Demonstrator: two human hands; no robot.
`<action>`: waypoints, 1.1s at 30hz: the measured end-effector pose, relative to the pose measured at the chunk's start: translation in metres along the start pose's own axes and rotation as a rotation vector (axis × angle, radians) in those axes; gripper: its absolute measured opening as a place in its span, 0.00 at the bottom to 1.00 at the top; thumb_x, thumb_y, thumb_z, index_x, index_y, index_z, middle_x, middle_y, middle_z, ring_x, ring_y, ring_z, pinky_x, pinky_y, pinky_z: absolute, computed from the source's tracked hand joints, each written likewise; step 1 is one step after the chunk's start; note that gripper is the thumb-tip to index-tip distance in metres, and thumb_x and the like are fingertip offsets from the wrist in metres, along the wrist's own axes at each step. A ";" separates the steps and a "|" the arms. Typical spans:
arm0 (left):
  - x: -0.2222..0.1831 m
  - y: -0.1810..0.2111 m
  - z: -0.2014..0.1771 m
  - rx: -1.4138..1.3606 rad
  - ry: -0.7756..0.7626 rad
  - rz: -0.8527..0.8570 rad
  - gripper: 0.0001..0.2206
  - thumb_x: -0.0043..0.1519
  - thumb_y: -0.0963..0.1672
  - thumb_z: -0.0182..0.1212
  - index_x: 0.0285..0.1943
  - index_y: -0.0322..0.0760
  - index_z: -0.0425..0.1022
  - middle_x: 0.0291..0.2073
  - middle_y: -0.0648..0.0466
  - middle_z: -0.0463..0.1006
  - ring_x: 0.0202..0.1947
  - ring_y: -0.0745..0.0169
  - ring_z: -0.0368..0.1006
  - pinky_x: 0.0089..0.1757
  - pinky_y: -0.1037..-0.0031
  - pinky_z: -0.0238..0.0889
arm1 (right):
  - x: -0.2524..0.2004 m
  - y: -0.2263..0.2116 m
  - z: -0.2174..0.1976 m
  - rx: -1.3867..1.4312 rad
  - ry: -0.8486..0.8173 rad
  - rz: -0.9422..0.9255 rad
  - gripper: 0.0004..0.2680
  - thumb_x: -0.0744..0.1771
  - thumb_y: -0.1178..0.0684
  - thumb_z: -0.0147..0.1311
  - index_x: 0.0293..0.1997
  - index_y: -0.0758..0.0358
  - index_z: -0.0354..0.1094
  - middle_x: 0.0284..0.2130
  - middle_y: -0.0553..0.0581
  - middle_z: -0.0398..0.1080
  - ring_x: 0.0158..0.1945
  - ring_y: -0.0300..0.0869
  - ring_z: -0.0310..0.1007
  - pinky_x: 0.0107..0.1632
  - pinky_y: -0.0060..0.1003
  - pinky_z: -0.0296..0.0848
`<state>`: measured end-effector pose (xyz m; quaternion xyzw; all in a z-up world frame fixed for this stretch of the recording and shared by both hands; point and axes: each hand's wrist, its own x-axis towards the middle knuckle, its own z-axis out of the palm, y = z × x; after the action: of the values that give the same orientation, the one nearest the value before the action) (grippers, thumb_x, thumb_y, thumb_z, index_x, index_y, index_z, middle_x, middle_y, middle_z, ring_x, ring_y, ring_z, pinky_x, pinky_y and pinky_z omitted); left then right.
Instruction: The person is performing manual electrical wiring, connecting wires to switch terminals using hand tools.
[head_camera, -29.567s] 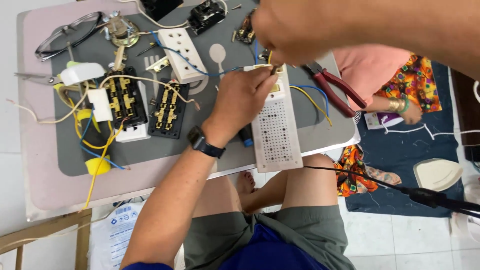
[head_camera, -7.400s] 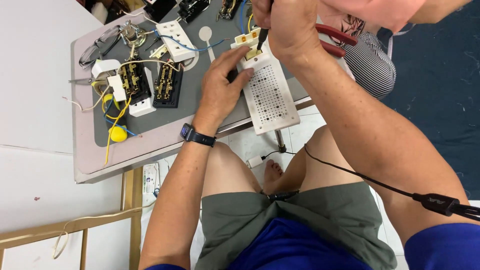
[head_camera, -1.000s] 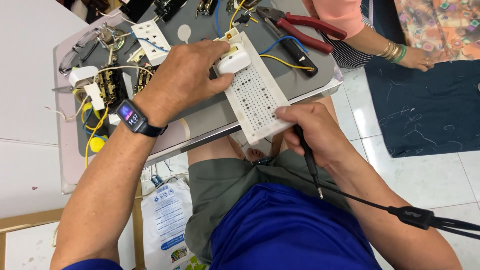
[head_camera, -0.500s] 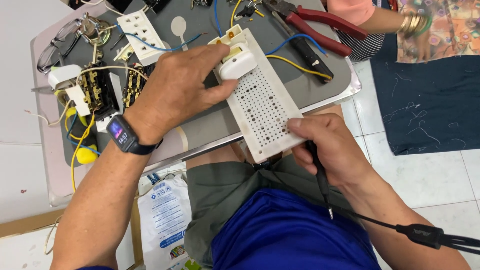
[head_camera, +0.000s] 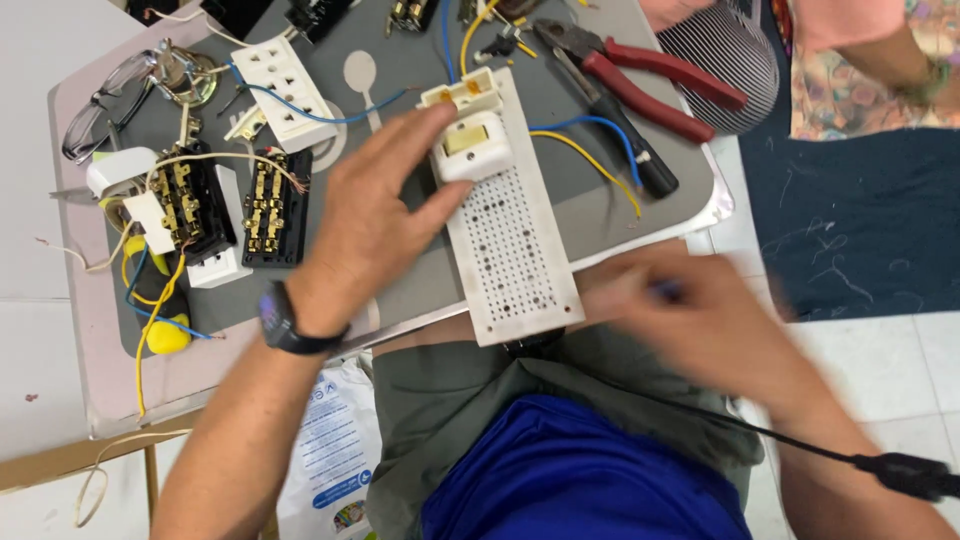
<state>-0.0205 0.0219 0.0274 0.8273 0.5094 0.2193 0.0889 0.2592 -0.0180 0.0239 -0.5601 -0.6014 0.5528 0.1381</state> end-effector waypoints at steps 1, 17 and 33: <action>-0.003 0.001 0.005 -0.059 0.072 -0.009 0.26 0.62 0.44 0.65 0.67 0.37 0.59 0.58 0.39 0.71 0.58 0.44 0.69 0.57 0.58 0.66 | -0.004 0.016 -0.017 -0.066 0.288 -0.265 0.07 0.63 0.58 0.57 0.43 0.63 0.75 0.38 0.52 0.74 0.40 0.36 0.68 0.45 0.29 0.66; 0.005 0.000 0.018 -0.263 0.269 -0.139 0.20 0.54 0.45 0.67 0.55 0.34 0.72 0.47 0.47 0.75 0.48 0.48 0.69 0.47 0.63 0.61 | 0.114 -0.140 0.016 0.828 0.004 -1.071 0.10 0.68 0.51 0.44 0.48 0.67 0.66 0.14 0.55 0.45 0.15 0.38 0.39 0.20 0.33 0.44; 0.004 -0.007 0.027 -0.280 0.259 -0.204 0.20 0.51 0.45 0.67 0.52 0.38 0.72 0.48 0.51 0.74 0.51 0.49 0.67 0.50 0.62 0.63 | 0.118 -0.145 0.021 0.624 0.083 -1.015 0.11 0.68 0.55 0.41 0.51 0.73 0.63 0.15 0.57 0.50 0.17 0.37 0.43 0.22 0.32 0.47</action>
<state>-0.0119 0.0310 0.0023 0.7160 0.5620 0.3826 0.1585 0.1275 0.1030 0.0814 -0.1569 -0.5972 0.5460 0.5663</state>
